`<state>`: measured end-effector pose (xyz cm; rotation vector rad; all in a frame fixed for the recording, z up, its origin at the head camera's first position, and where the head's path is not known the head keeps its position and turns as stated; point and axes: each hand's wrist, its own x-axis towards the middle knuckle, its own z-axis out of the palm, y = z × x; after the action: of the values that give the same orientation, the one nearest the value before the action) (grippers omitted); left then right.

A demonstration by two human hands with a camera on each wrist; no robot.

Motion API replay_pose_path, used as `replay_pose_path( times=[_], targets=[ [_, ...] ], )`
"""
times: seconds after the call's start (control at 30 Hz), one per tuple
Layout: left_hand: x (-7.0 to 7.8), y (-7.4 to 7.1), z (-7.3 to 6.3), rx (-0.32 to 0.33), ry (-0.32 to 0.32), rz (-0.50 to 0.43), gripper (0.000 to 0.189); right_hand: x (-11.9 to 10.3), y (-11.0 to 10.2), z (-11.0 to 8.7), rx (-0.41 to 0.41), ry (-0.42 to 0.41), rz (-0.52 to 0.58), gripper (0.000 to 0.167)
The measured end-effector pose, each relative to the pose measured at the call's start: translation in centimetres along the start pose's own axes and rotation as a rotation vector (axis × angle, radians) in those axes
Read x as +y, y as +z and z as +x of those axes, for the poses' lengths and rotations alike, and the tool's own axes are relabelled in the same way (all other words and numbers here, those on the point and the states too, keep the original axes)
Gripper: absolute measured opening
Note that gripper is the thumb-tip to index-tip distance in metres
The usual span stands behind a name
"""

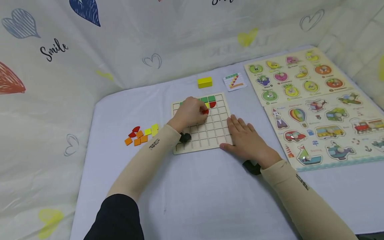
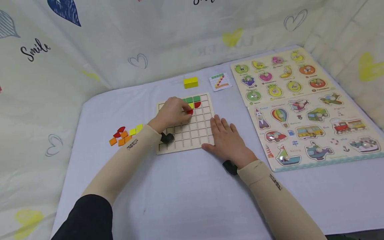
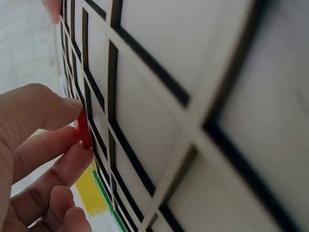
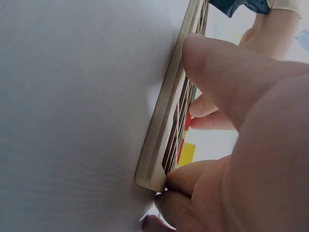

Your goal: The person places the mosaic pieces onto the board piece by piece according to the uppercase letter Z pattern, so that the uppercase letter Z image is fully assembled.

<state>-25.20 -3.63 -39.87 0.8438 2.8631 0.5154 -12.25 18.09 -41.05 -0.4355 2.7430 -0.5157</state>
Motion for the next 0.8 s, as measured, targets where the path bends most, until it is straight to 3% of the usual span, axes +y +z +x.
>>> replay_pose_path(
  times=[0.47,0.8],
  targets=[
    [-0.07,-0.07,0.25,-0.025,0.073,0.018,0.018,-0.37,-0.24,0.02,-0.009,0.017,-0.002,0.100],
    [-0.16,-0.15,-0.28,-0.025,0.063,0.013,0.020,-0.32,-0.20,0.11,-0.011,0.013,-0.006,0.101]
  ],
)
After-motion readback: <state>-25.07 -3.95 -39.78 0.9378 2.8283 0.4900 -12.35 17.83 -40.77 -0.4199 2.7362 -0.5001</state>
